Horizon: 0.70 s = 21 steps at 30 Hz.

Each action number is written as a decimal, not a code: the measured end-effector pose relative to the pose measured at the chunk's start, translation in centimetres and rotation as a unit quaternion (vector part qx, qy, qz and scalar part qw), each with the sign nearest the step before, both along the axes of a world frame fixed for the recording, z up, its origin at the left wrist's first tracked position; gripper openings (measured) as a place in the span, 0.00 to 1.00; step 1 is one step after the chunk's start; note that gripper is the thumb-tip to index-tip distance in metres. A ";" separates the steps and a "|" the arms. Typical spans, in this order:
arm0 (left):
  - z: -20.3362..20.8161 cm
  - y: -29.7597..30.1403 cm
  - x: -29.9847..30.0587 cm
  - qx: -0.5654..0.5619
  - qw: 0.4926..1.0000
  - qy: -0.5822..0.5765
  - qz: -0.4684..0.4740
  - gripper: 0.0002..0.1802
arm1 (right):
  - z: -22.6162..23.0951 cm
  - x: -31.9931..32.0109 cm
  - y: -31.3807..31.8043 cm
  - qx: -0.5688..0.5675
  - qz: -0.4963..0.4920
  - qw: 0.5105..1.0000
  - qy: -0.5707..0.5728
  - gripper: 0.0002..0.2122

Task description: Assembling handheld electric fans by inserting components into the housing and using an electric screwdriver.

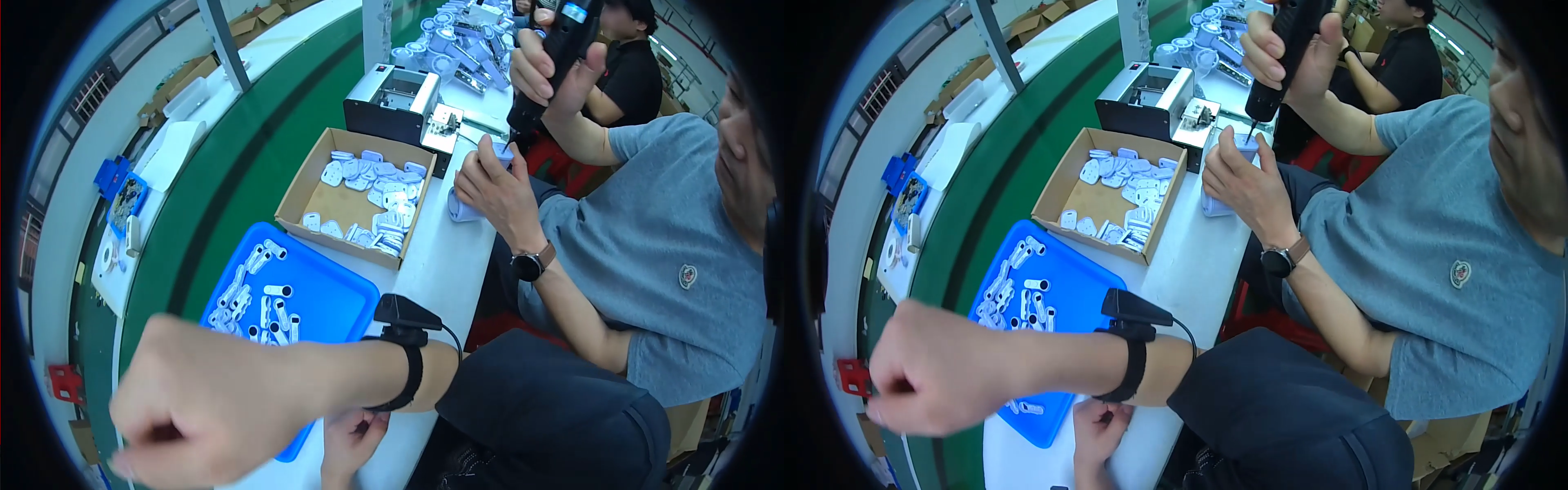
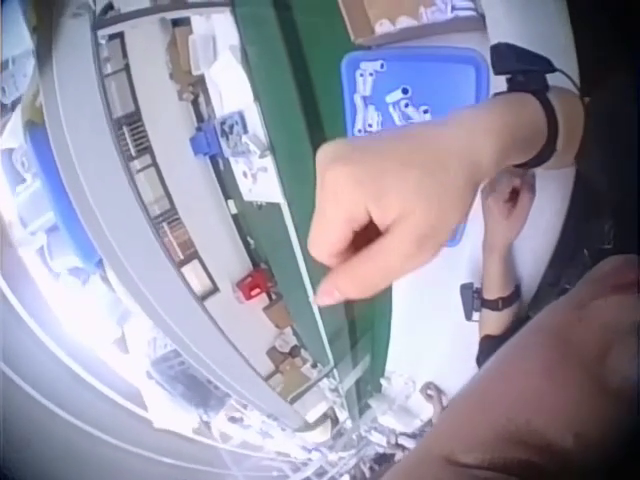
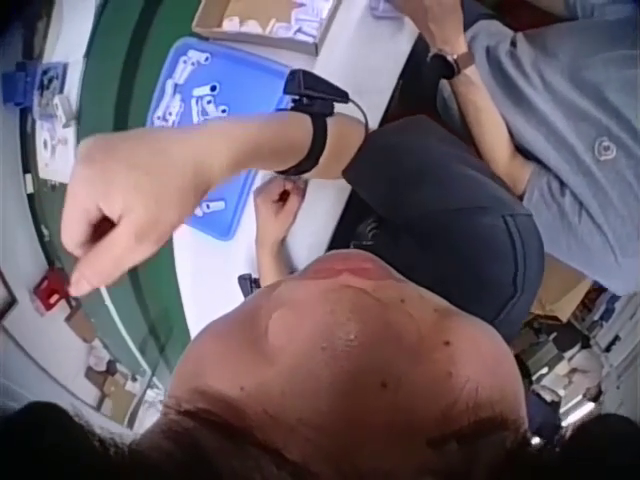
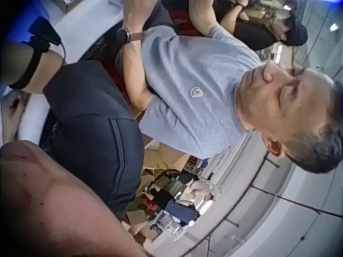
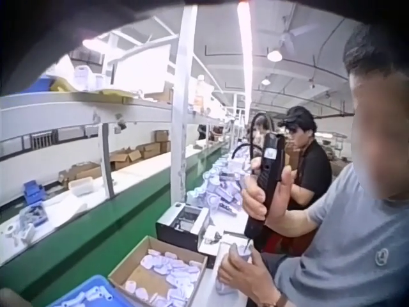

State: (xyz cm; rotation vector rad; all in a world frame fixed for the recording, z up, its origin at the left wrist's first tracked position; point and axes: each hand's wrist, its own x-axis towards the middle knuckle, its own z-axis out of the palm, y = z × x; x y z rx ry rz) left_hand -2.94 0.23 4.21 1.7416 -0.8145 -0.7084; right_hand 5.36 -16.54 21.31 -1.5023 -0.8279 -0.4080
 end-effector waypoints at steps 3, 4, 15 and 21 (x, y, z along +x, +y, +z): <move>0.2 -0.5 0.6 0.005 0.999 0.030 -0.028 0.07 | -0.1 0.3 0.8 0.047 -0.018 0.999 0.014 0.14; 0.1 -0.2 0.7 0.006 0.999 0.025 -0.023 0.08 | -0.1 0.5 1.0 0.072 -0.025 0.997 0.020 0.15; 0.6 0.1 0.3 -0.007 1.000 -0.009 -0.003 0.08 | -0.7 2.0 0.4 0.059 -0.036 0.996 0.048 0.13; 0.8 0.1 0.2 -0.011 1.000 -0.018 -0.009 0.09 | -0.7 1.9 0.4 0.062 -0.038 0.996 0.055 0.14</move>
